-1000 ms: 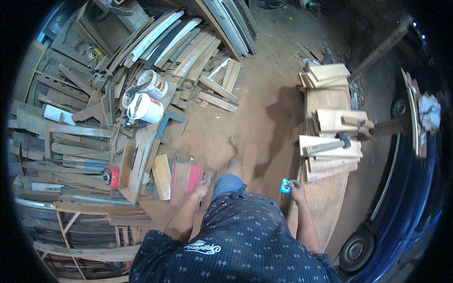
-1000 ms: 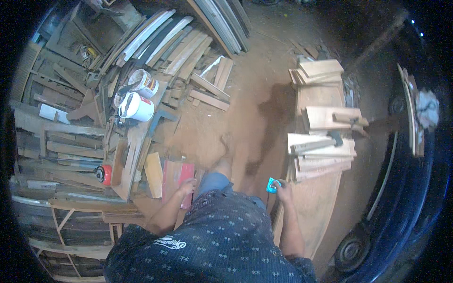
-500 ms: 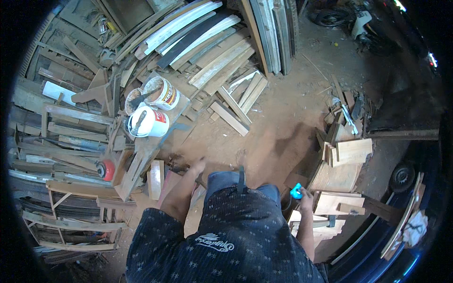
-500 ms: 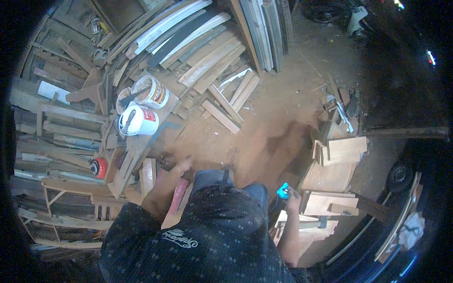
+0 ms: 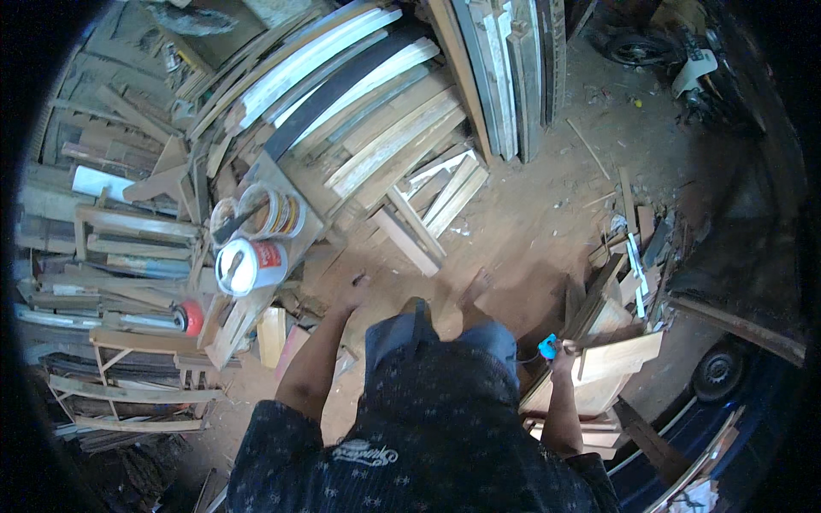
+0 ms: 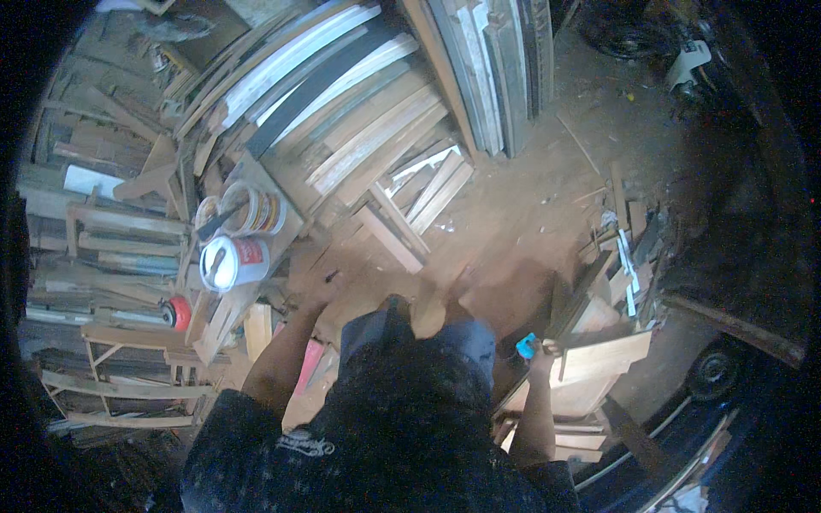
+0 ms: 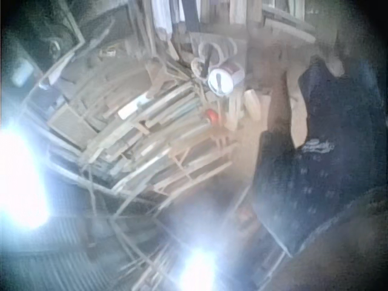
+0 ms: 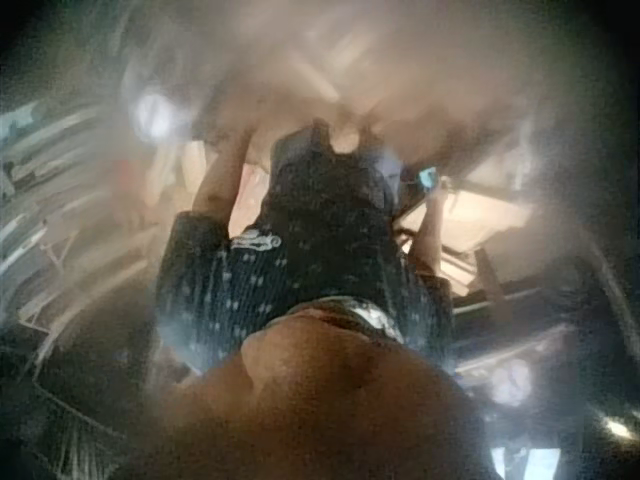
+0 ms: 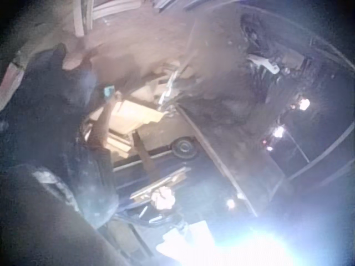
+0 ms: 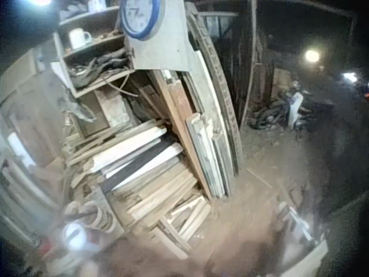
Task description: The person uses a circular saw to cut a large red-painted board into smaller pieces on a workbench. They then measure and cut additional wooden planks, stacking the finished pieces on the bench.
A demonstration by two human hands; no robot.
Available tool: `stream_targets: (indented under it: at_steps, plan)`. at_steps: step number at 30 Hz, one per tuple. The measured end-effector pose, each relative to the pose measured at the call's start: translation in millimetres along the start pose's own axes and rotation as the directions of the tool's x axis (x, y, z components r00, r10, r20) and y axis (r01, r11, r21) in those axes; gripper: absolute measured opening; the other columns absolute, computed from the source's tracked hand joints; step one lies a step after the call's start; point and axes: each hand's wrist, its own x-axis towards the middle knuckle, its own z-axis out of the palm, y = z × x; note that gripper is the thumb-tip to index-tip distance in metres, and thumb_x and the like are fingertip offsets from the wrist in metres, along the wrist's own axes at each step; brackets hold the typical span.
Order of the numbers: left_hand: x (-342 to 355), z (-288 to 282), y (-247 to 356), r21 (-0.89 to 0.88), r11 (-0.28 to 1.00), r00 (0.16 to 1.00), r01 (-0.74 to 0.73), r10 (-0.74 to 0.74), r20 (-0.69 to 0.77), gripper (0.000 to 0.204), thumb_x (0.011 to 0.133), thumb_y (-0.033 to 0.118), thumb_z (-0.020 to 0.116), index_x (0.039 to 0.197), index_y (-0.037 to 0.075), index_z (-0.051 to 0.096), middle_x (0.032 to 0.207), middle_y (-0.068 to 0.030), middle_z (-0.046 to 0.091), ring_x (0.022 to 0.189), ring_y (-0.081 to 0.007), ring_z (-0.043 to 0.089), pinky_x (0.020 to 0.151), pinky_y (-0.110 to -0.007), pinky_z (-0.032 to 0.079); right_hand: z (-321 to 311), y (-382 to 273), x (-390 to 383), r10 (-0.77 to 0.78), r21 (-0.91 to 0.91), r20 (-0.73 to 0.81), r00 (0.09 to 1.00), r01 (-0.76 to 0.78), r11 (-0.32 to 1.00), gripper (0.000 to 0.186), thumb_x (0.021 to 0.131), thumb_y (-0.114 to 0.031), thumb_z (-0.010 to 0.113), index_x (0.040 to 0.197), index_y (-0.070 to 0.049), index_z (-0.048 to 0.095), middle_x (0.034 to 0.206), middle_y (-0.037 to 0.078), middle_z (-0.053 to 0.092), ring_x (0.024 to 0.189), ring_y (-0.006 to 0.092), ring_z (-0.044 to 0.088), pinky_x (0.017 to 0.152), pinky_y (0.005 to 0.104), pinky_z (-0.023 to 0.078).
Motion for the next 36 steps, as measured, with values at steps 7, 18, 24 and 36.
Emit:
stream_targets:
  at_steps: [7,18,24,36]
  plan:
    - [201.9,0.3,41.5,0.365,0.931,0.999,0.014,-0.032,0.043,0.045,0.085,0.037,0.065,0.112,0.001,0.067,0.105,-0.0221,0.068,0.099,-0.0377,0.066,0.086,-0.044,0.052,32.6,-65.2,14.2,-0.254,-0.292,0.068,0.965,0.263,0.920,0.028,0.091,-0.023,0.067,0.101,0.003,0.071,0.087,0.004,0.069,0.078,0.0110,0.059,0.073,0.0289,0.049]
    - [471.2,60.1,-22.8,0.820,0.562,0.940,-0.114,0.327,-0.093,0.069,0.083,0.028,0.065,0.144,0.008,0.038,0.142,-0.0176,0.044,0.130,-0.0358,0.045,0.095,-0.052,0.046,100.5,46.2,-29.2,-0.063,-0.314,-0.049,0.997,0.045,0.948,0.031,0.090,-0.030,0.068,0.101,-0.001,0.068,0.088,0.005,0.066,0.077,0.0136,0.058,0.067,0.0299,0.048]
    - [429.9,-6.3,27.6,0.640,0.734,0.974,-0.226,0.163,0.157,0.051,0.091,0.018,0.056,0.139,0.005,0.043,0.105,-0.0243,0.066,0.089,-0.0368,0.068,0.077,-0.049,0.054,135.4,36.1,-45.2,-0.215,-0.510,-0.042,0.976,0.165,0.845,0.037,0.093,-0.029,0.064,0.110,0.004,0.062,0.092,0.009,0.067,0.080,0.0138,0.059,0.070,0.0335,0.050]
    - [304.0,-37.3,112.4,0.370,0.895,0.959,-0.250,0.177,0.221,0.038,0.099,0.028,0.051,0.122,-0.002,0.050,0.102,-0.0274,0.066,0.092,-0.0448,0.065,0.082,-0.053,0.050,200.4,-59.7,-60.7,-0.429,-0.511,0.272,0.861,0.507,0.694,0.048,0.079,-0.018,0.077,0.122,-0.007,0.058,0.102,0.017,0.066,0.080,0.0286,0.065,0.069,0.0376,0.054]
